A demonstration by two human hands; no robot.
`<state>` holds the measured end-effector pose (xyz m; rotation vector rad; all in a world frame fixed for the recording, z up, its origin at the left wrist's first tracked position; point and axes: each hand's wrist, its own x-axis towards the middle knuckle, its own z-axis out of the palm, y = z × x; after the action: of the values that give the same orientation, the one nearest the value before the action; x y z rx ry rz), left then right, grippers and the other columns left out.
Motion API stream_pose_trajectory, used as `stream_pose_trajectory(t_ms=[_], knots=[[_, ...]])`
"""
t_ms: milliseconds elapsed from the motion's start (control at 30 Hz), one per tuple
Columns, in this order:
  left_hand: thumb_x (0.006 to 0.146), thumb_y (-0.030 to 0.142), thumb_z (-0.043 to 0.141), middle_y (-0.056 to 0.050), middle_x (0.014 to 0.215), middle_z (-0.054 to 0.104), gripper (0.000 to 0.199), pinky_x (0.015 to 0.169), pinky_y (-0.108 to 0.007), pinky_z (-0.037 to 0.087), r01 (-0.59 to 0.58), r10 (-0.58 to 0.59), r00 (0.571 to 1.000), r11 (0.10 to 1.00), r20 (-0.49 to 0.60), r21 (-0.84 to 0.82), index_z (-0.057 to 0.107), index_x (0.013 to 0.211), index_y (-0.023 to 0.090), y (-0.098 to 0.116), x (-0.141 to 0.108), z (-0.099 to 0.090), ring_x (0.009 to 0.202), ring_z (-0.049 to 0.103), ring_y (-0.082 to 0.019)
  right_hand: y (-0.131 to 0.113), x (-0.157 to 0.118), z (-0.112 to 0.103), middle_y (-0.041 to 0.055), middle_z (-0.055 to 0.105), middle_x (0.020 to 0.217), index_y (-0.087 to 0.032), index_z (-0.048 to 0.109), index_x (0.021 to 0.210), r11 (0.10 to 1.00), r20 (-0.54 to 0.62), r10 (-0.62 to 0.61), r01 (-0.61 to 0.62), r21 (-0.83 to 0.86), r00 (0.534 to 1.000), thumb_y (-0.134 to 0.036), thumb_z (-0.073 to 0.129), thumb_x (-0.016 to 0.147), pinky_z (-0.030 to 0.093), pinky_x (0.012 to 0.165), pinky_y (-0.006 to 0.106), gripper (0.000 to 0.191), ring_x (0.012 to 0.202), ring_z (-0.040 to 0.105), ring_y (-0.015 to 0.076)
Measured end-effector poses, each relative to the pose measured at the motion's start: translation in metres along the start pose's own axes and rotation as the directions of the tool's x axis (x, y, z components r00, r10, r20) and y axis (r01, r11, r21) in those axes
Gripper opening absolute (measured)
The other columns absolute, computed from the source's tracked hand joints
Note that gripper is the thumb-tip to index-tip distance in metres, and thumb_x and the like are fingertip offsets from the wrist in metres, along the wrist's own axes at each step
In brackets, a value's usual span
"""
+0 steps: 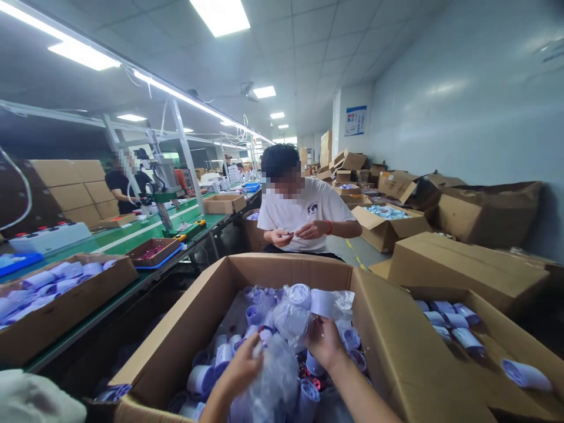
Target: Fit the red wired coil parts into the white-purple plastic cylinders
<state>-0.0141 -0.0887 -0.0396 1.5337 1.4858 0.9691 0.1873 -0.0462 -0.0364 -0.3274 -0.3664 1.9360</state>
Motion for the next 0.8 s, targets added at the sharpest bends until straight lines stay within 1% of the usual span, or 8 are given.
stream_pose_trajectory(t_ms=[100,267,333,400,500,633,733,800], knots=[[0.060,0.015,0.053,-0.005,0.094,0.065,0.030,0.089,-0.031,0.041,-0.041,0.010,0.991,0.973,0.137,0.228,0.059,0.090,0.019,-0.003,-0.003,0.005,0.095,0.057,-0.021,-0.001,0.001,-0.004,0.0041,0.071,0.067,-0.018,0.061,0.063,1.000,-0.011,-0.017,0.017,-0.026,1.000,-0.018,0.055,0.069,0.052,0.073,0.037,0.009,0.068,0.067,0.0198],[0.073,0.031,0.053,-0.011,0.127,0.055,0.055,0.092,-0.031,0.042,-0.140,0.137,0.990,0.986,0.037,0.093,0.047,0.126,0.019,0.007,-0.003,0.006,0.109,0.055,-0.022,0.011,0.003,-0.013,0.0040,0.070,0.065,-0.018,0.061,0.065,0.996,-0.099,0.041,-0.048,-0.069,0.994,-0.020,0.055,0.068,0.052,0.070,0.038,0.008,0.061,0.066,0.0193],[0.071,0.028,0.053,-0.009,0.119,0.061,0.048,0.089,-0.030,0.043,-0.195,0.191,0.980,0.978,0.056,0.070,0.057,0.118,0.019,0.012,-0.002,0.007,0.102,0.057,-0.022,0.019,0.004,-0.013,0.0039,0.068,0.061,-0.017,0.061,0.064,0.994,-0.124,0.077,-0.086,-0.068,0.989,-0.019,0.054,0.066,0.052,0.068,0.037,0.008,0.058,0.065,0.0191],[0.069,0.021,0.049,-0.005,0.092,0.070,0.030,0.080,-0.027,0.045,-0.244,0.236,0.968,0.966,0.087,0.091,0.068,0.092,0.018,0.015,-0.003,0.009,0.086,0.059,-0.020,0.028,0.004,-0.012,0.0042,0.066,0.056,-0.017,0.061,0.062,0.989,-0.155,0.124,-0.135,-0.065,0.980,-0.019,0.053,0.065,0.051,0.066,0.035,0.009,0.059,0.064,0.0198],[0.064,0.013,0.044,0.000,0.061,0.063,0.020,0.066,-0.023,0.043,-0.267,0.266,0.964,0.950,0.031,0.163,0.064,0.063,0.017,0.015,-0.004,0.011,0.065,0.054,-0.015,0.037,0.005,-0.011,0.0048,0.064,0.053,-0.017,0.060,0.061,0.973,-0.181,0.194,-0.213,-0.091,0.964,-0.023,0.054,0.065,0.051,0.064,0.034,0.009,0.063,0.065,0.0219],[0.065,0.011,0.041,0.000,0.063,0.063,0.020,0.063,-0.023,0.041,-0.246,0.274,0.959,0.934,-0.076,0.258,0.060,0.067,0.018,0.012,-0.005,0.010,0.064,0.055,-0.015,0.032,0.009,-0.018,0.0031,0.067,0.056,-0.019,0.058,0.060,0.983,-0.249,0.112,-0.144,-0.112,0.962,-0.016,0.054,0.064,0.049,0.060,0.031,0.007,0.061,0.065,0.0194],[0.074,0.020,0.040,-0.003,0.070,0.064,0.018,0.064,-0.026,0.042,-0.148,0.212,0.963,0.932,-0.165,0.332,0.057,0.070,0.019,0.010,-0.001,0.008,0.068,0.058,-0.018,0.017,0.010,-0.021,0.0003,0.067,0.056,-0.020,0.055,0.056,0.997,-0.321,-0.005,-0.020,-0.074,0.947,-0.009,0.050,0.064,0.048,0.058,0.028,0.015,0.057,0.063,0.0158],[0.077,0.026,0.041,-0.005,0.071,0.063,0.019,0.066,-0.028,0.044,-0.075,0.175,0.955,0.923,-0.238,0.378,0.057,0.070,0.019,0.009,0.001,0.007,0.070,0.059,-0.020,0.006,0.008,-0.020,0.0001,0.068,0.057,-0.020,0.055,0.057,0.999,-0.310,-0.039,0.026,-0.045,0.950,-0.008,0.048,0.066,0.050,0.064,0.030,0.017,0.060,0.065,0.0157]])
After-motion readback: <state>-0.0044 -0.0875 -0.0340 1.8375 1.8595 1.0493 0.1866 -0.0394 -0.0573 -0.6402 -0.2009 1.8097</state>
